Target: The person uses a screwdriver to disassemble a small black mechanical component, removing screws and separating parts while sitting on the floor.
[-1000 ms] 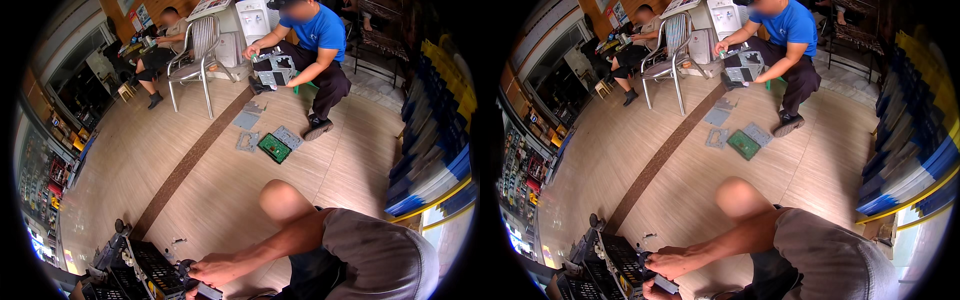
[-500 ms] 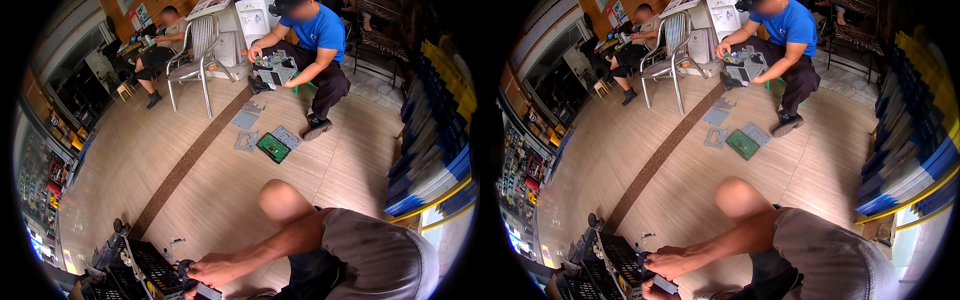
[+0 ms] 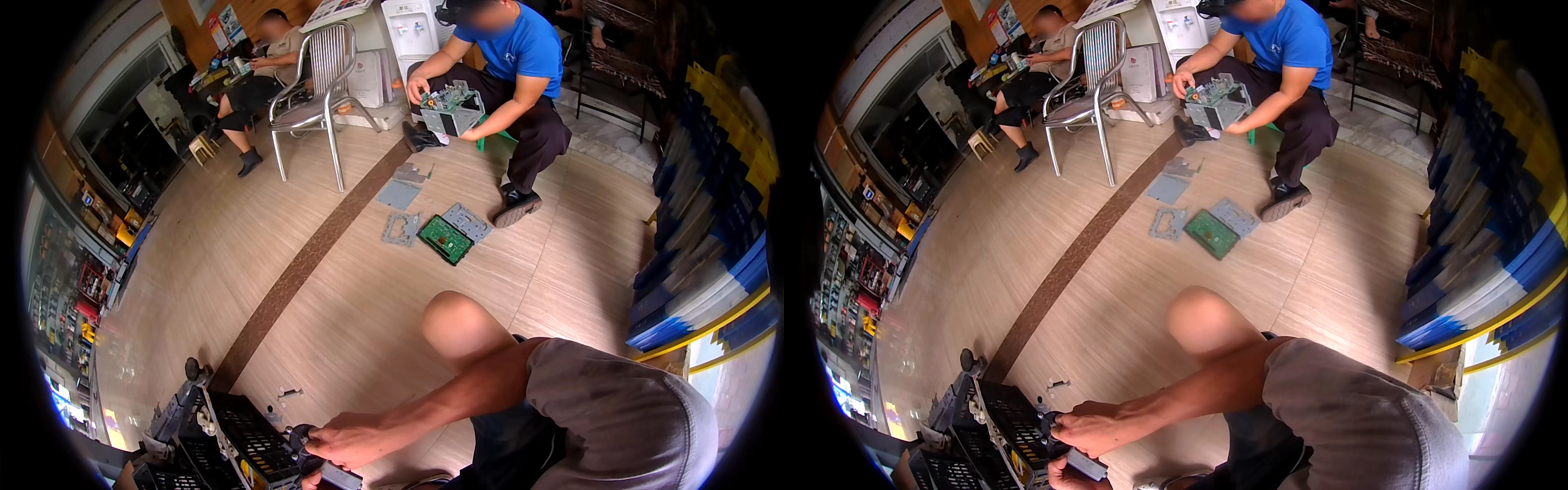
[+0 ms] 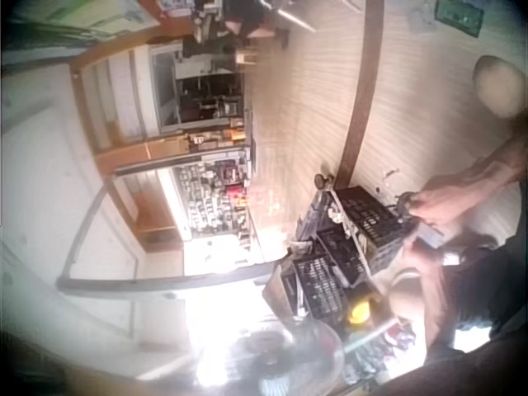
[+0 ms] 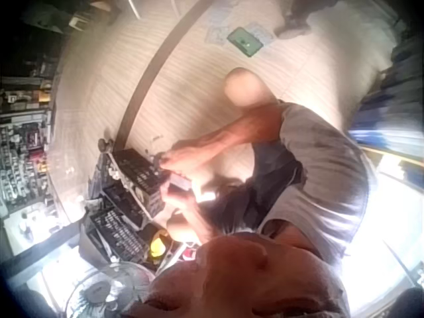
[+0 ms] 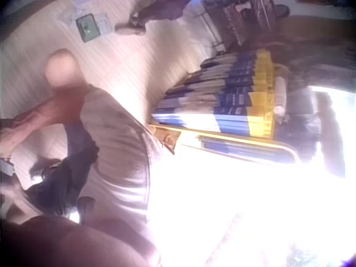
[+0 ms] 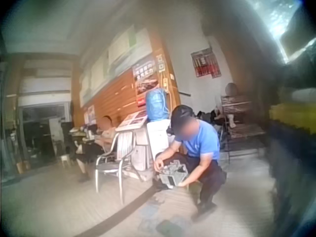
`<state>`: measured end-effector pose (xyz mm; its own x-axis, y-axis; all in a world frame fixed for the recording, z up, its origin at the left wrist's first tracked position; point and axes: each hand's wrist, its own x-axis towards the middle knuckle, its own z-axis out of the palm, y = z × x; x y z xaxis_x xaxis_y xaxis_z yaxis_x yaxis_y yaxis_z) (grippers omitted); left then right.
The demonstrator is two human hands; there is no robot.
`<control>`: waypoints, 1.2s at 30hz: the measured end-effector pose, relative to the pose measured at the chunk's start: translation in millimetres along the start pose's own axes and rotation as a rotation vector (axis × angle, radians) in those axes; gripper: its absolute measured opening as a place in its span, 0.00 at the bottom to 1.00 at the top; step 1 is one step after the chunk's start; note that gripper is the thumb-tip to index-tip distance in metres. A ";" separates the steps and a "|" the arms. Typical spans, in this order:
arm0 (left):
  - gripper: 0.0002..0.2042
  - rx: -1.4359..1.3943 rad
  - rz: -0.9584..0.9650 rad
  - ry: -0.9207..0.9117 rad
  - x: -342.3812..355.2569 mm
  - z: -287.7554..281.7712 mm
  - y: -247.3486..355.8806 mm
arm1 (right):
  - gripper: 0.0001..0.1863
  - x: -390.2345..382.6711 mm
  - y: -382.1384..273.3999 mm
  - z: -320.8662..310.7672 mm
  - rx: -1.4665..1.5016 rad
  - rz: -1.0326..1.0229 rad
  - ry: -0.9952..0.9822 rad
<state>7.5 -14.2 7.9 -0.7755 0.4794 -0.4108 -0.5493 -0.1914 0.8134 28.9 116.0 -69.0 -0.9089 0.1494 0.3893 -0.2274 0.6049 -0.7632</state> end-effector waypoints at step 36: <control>0.15 0.095 0.037 0.060 -16.2 18.3 5.6 | 0.37 5.3 0.3 3.2 -0.119 0.032 -0.010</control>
<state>22.7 -7.3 26.7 -0.8133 0.4208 -0.4019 -0.4905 -0.1243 0.8625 22.9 114.5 -68.8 -0.9186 0.1630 0.3601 -0.1557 0.6882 -0.7086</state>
